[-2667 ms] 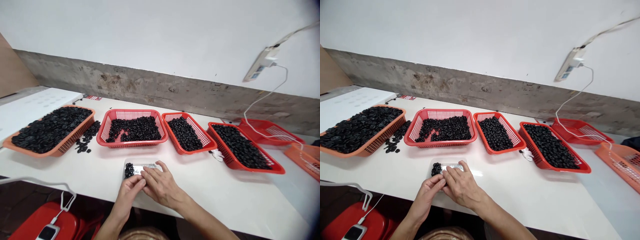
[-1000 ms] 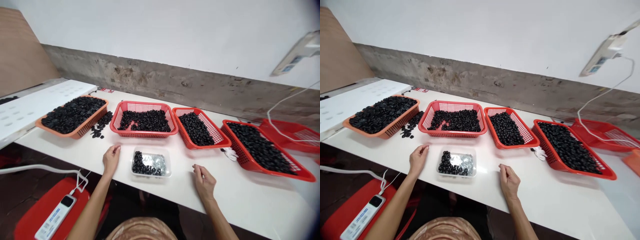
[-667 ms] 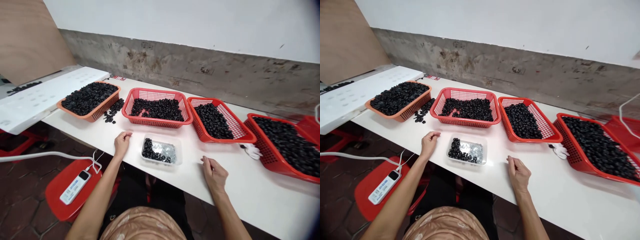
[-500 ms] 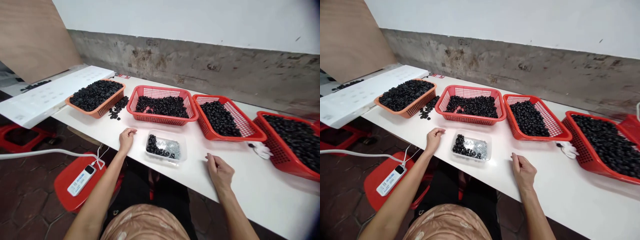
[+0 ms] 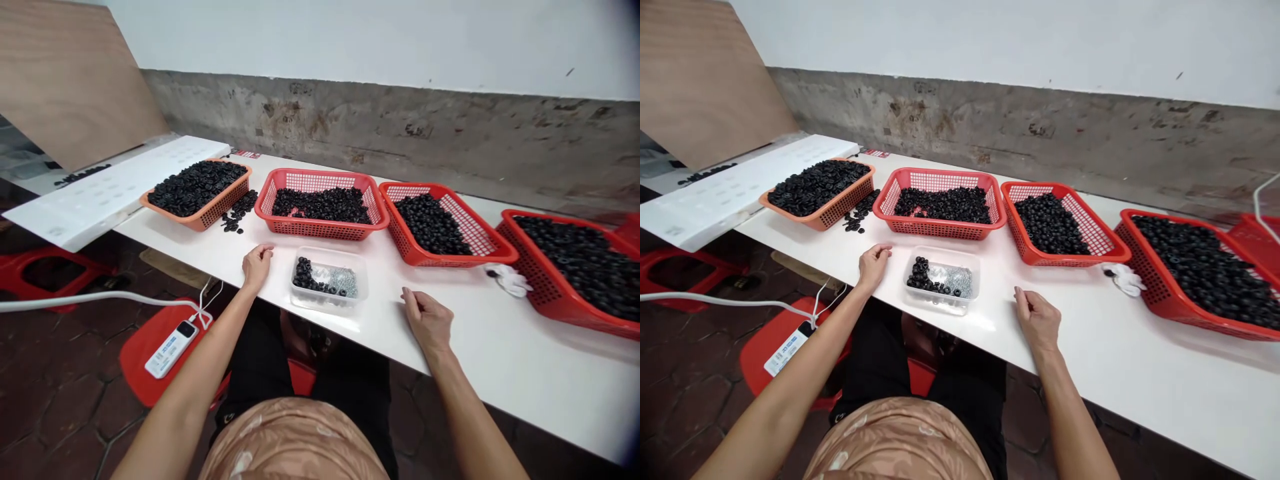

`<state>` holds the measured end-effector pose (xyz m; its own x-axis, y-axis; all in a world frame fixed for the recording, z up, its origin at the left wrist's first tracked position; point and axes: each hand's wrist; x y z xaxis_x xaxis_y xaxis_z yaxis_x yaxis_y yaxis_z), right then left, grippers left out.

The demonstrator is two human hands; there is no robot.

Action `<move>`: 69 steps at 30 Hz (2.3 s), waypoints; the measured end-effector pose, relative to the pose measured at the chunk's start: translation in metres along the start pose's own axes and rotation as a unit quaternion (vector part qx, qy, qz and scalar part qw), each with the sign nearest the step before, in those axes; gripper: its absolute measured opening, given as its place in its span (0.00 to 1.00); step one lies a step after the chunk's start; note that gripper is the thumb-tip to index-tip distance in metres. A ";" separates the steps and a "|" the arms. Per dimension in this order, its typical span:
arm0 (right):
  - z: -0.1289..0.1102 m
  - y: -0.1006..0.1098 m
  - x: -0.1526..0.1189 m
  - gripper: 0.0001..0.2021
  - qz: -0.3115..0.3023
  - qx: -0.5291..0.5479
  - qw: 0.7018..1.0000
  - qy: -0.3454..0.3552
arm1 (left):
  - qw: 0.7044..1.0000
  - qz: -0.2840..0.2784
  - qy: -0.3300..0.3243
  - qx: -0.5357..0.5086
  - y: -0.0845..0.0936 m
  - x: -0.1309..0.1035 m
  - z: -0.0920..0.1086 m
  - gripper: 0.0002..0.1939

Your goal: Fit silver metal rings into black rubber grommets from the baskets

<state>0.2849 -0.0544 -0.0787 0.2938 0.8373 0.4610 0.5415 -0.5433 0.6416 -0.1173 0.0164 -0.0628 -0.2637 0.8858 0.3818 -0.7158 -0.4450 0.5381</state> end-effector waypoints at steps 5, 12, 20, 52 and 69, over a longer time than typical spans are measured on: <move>0.003 -0.001 -0.001 0.23 0.005 -0.010 1.000 0.010 | 1.000 -0.003 -0.005 0.013 -0.001 0.000 -0.002 0.16; 0.004 -0.003 -0.001 0.22 0.010 -0.019 1.000 0.023 | 1.000 -0.005 -0.012 0.020 -0.002 0.001 -0.003 0.16; 0.003 -0.001 -0.002 0.23 0.002 -0.024 0.999 0.029 | 0.999 0.003 -0.018 0.027 -0.003 0.001 -0.005 0.15; -0.003 -0.006 0.002 0.26 0.000 -0.046 0.999 -0.016 | 0.999 0.004 -0.028 0.017 -0.001 -0.002 0.000 0.12; -0.005 -0.004 0.001 0.27 -0.032 -0.092 0.995 0.004 | 0.999 0.004 -0.016 -0.030 0.000 -0.005 -0.004 0.16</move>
<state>0.2786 -0.0517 -0.0777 0.2561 0.8702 0.4208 0.4055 -0.4919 0.7705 -0.1187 0.0125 -0.0677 -0.2485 0.8775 0.4102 -0.7521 -0.4416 0.4891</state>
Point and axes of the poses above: each hand's wrist, its own x-axis towards the middle knuckle, its own y-axis out of the back of the hand, z = x × y, and after that the axes turned 13 degrees about -y, right-handed
